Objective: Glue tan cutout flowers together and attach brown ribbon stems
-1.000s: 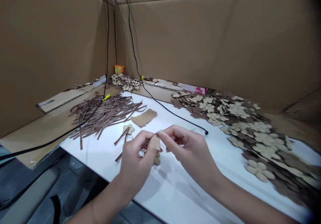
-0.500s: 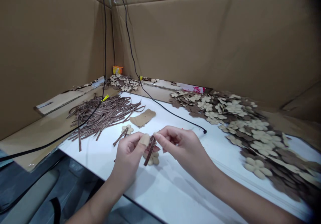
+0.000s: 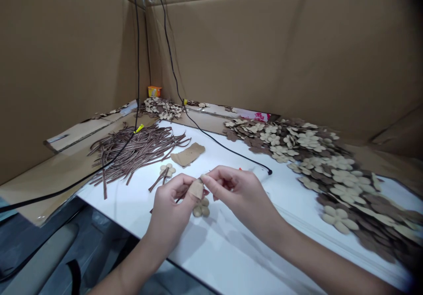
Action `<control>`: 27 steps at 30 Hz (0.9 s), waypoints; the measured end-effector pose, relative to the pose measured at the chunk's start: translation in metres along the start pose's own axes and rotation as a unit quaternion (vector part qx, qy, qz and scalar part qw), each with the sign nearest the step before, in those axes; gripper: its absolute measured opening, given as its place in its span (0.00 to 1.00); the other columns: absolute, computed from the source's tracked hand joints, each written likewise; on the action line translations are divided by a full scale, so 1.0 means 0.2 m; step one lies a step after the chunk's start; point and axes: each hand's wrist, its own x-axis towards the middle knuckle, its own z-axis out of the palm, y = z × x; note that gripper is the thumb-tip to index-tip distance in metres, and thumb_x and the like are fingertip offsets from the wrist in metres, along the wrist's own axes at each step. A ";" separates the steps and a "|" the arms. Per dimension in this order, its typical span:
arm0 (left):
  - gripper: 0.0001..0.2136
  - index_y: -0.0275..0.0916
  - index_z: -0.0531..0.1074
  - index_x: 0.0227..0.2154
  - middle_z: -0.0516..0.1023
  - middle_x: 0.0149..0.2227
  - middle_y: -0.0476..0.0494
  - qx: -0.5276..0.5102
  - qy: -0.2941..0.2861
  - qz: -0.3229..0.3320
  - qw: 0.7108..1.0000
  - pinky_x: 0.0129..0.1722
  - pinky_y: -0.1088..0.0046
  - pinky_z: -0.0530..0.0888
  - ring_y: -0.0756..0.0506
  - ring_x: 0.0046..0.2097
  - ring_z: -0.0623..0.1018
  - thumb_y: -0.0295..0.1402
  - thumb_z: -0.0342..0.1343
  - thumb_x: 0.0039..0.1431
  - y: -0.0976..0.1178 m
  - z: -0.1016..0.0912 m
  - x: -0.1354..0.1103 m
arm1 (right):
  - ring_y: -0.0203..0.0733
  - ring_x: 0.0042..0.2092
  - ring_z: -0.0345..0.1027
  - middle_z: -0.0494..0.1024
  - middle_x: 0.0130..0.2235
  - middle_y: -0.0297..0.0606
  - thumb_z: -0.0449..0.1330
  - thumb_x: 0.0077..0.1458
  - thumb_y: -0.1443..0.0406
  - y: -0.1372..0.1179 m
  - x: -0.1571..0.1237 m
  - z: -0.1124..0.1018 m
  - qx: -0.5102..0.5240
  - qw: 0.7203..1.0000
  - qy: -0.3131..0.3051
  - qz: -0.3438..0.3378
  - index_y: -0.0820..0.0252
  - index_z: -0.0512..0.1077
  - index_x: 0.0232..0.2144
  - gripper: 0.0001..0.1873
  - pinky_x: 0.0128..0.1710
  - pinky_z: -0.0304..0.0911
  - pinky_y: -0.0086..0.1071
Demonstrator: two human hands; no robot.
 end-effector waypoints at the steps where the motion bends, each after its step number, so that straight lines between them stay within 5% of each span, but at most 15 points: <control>1: 0.09 0.37 0.69 0.25 0.75 0.23 0.49 0.000 0.002 0.004 1.000 0.27 0.79 0.70 0.51 0.26 0.74 0.35 0.52 0.58 0.00 0.00 0.00 | 0.31 0.23 0.60 0.71 0.20 0.30 0.55 0.55 0.60 0.00 0.00 0.00 -0.002 1.000 -0.001 0.000 0.60 0.69 0.20 0.15 0.22 0.54 0.24; 20: 0.10 0.36 0.70 0.23 0.75 0.21 0.49 -0.005 0.039 -0.008 0.999 0.26 0.80 0.70 0.51 0.24 0.74 0.34 0.54 0.57 -0.01 -0.03 -0.06 | 0.33 0.25 0.63 0.71 0.23 0.33 0.50 0.59 0.58 0.03 -0.01 0.04 0.013 0.998 -0.068 -0.007 0.61 0.70 0.26 0.17 0.24 0.57 0.25; 24: 0.10 0.36 0.71 0.23 0.75 0.21 0.49 0.012 0.059 -0.038 0.997 0.24 0.80 0.69 0.51 0.23 0.73 0.36 0.55 0.56 -0.01 -0.08 -0.08 | 0.37 0.33 0.69 0.75 0.37 0.36 0.45 0.62 0.60 0.03 0.00 -0.04 -0.117 0.989 -0.093 -0.016 0.55 0.69 0.45 0.16 0.30 0.61 0.28; 27: 0.11 0.36 0.71 0.23 0.76 0.22 0.48 0.043 0.068 -0.049 0.996 0.24 0.80 0.68 0.51 0.24 0.73 0.38 0.55 0.56 -0.02 -0.13 -0.10 | 0.41 0.41 0.69 0.73 0.45 0.40 0.49 0.57 0.69 0.03 -0.01 -0.09 -0.261 0.951 -0.153 -0.059 0.53 0.68 0.47 0.17 0.38 0.62 0.31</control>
